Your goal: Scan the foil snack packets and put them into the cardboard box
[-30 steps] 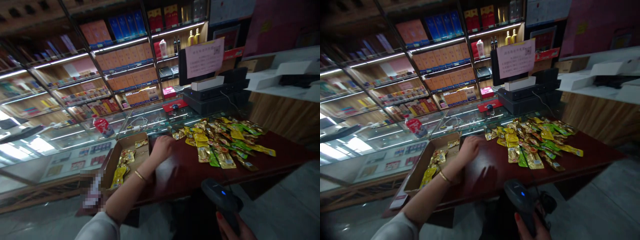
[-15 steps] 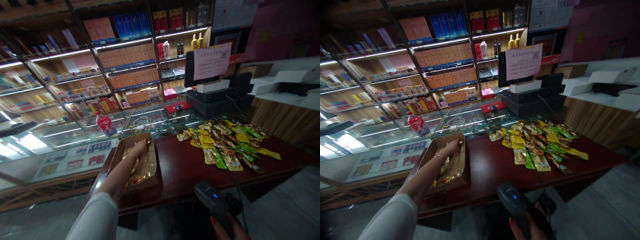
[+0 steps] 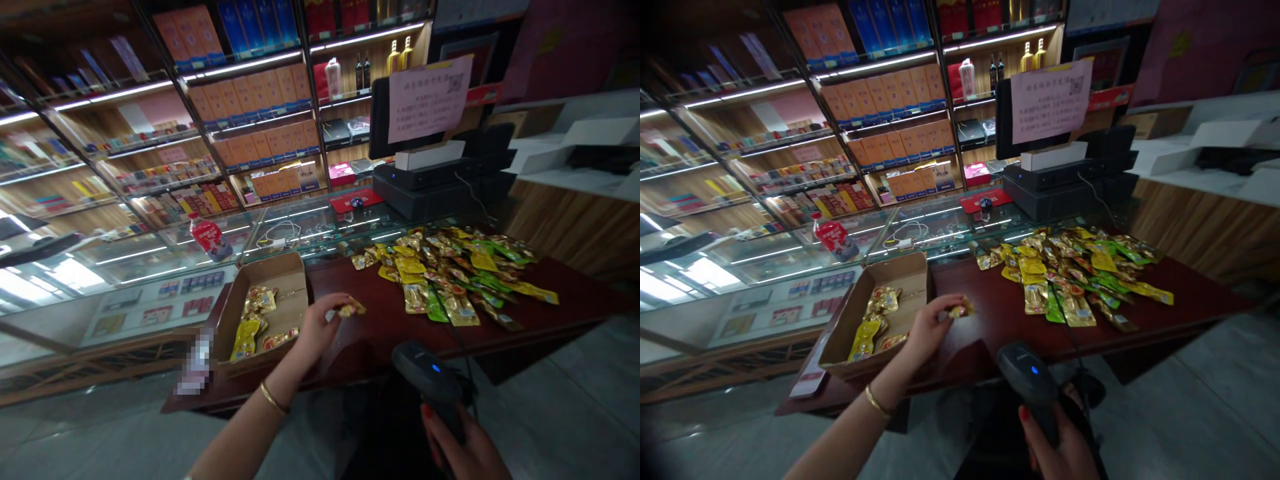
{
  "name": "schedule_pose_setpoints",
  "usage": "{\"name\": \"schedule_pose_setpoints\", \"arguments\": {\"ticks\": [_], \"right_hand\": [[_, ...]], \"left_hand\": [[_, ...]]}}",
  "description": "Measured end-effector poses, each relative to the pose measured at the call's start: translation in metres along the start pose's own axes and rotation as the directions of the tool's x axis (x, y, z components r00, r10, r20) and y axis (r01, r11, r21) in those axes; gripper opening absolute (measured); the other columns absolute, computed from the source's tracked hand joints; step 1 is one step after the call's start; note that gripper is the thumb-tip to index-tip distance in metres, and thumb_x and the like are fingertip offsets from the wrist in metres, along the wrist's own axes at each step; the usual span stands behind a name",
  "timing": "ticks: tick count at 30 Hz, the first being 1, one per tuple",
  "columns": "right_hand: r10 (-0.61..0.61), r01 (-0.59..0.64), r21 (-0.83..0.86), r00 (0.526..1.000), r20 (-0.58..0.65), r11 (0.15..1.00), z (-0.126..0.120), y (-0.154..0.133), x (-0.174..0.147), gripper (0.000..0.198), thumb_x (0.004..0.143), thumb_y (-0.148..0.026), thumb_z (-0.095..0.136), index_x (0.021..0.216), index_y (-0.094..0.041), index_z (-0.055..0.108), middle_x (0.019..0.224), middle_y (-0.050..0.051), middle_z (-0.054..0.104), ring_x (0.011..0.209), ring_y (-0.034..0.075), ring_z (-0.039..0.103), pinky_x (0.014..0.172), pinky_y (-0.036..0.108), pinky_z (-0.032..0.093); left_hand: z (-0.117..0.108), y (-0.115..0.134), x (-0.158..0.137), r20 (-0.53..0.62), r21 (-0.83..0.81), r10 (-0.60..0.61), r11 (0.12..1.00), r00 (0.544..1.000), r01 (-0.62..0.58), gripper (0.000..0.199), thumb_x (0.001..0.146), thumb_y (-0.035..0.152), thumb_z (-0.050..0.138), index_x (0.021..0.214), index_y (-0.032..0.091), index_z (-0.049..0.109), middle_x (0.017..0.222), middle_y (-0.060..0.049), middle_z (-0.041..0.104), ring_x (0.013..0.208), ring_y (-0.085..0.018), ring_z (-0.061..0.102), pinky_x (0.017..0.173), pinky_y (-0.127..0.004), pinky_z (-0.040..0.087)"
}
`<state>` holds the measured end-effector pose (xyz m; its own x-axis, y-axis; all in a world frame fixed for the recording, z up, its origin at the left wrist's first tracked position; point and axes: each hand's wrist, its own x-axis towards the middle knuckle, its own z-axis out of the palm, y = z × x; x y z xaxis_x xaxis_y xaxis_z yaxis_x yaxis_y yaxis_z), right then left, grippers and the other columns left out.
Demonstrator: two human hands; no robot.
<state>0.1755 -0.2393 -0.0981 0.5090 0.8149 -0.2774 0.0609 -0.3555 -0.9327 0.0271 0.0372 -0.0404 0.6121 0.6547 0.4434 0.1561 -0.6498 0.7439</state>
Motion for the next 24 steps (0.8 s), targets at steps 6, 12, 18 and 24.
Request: {"name": "schedule_pose_setpoints", "arguments": {"ticks": [6, 12, 18, 24], "right_hand": [[-0.013, 0.013, 0.036, 1.0, 0.011, 0.999, -0.006, 0.009, -0.002, 0.054, 0.086, -0.078, 0.05, 0.074, -0.026, 0.053, 0.053, -0.003, 0.054, 0.055, 0.016, 0.055, 0.06, 0.026, 0.046], [-0.019, 0.018, 0.063, 1.0, 0.005, 0.998, -0.003, 0.019, 0.005, 0.05, 0.087, -0.074, 0.053, 0.076, -0.024, 0.056, 0.054, -0.004, 0.055, 0.054, 0.015, 0.055, 0.061, 0.026, 0.046], [-0.046, 0.043, 0.076, 0.998, 0.034, 0.996, 0.006, 0.006, 0.01, 0.047, 0.088, -0.07, 0.055, 0.083, -0.023, 0.06, 0.054, -0.005, 0.053, 0.053, 0.015, 0.053, 0.057, 0.026, 0.044], [-0.061, 0.059, 0.047, 0.998, 0.034, 0.997, 0.015, -0.01, 0.014, 0.043, 0.089, -0.066, 0.056, 0.091, -0.023, 0.06, 0.054, -0.007, 0.051, 0.051, 0.015, 0.053, 0.055, 0.025, 0.044]], "left_hand": [[0.079, -0.033, -0.041, -0.079, 0.091, -0.047, 0.994, 0.996, 0.054, 0.052, 0.075, -0.006, 0.05, 0.094, 0.029, 0.083, 0.151, -0.006, 0.055, 0.15, -0.031, 0.036, 0.119, -0.057, 0.031], [0.08, -0.049, -0.04, 0.019, -0.019, -0.159, 0.987, 0.987, 0.159, 0.051, 0.083, 0.0, 0.045, 0.113, 0.023, 0.079, 0.11, -0.007, 0.077, 0.103, -0.022, 0.07, 0.097, -0.038, 0.053], [0.077, -0.034, -0.04, 0.01, -0.139, -0.205, 0.969, 0.979, 0.204, 0.049, 0.089, 0.015, 0.056, 0.137, 0.021, 0.064, 0.14, -0.009, 0.066, 0.129, -0.026, 0.06, 0.113, -0.042, 0.043], [0.081, -0.028, -0.037, 0.002, -0.172, -0.289, 0.943, 0.957, 0.285, 0.068, 0.081, 0.016, 0.071, 0.146, 0.022, 0.054, 0.145, -0.008, 0.063, 0.134, -0.026, 0.058, 0.116, -0.043, 0.041]]}}
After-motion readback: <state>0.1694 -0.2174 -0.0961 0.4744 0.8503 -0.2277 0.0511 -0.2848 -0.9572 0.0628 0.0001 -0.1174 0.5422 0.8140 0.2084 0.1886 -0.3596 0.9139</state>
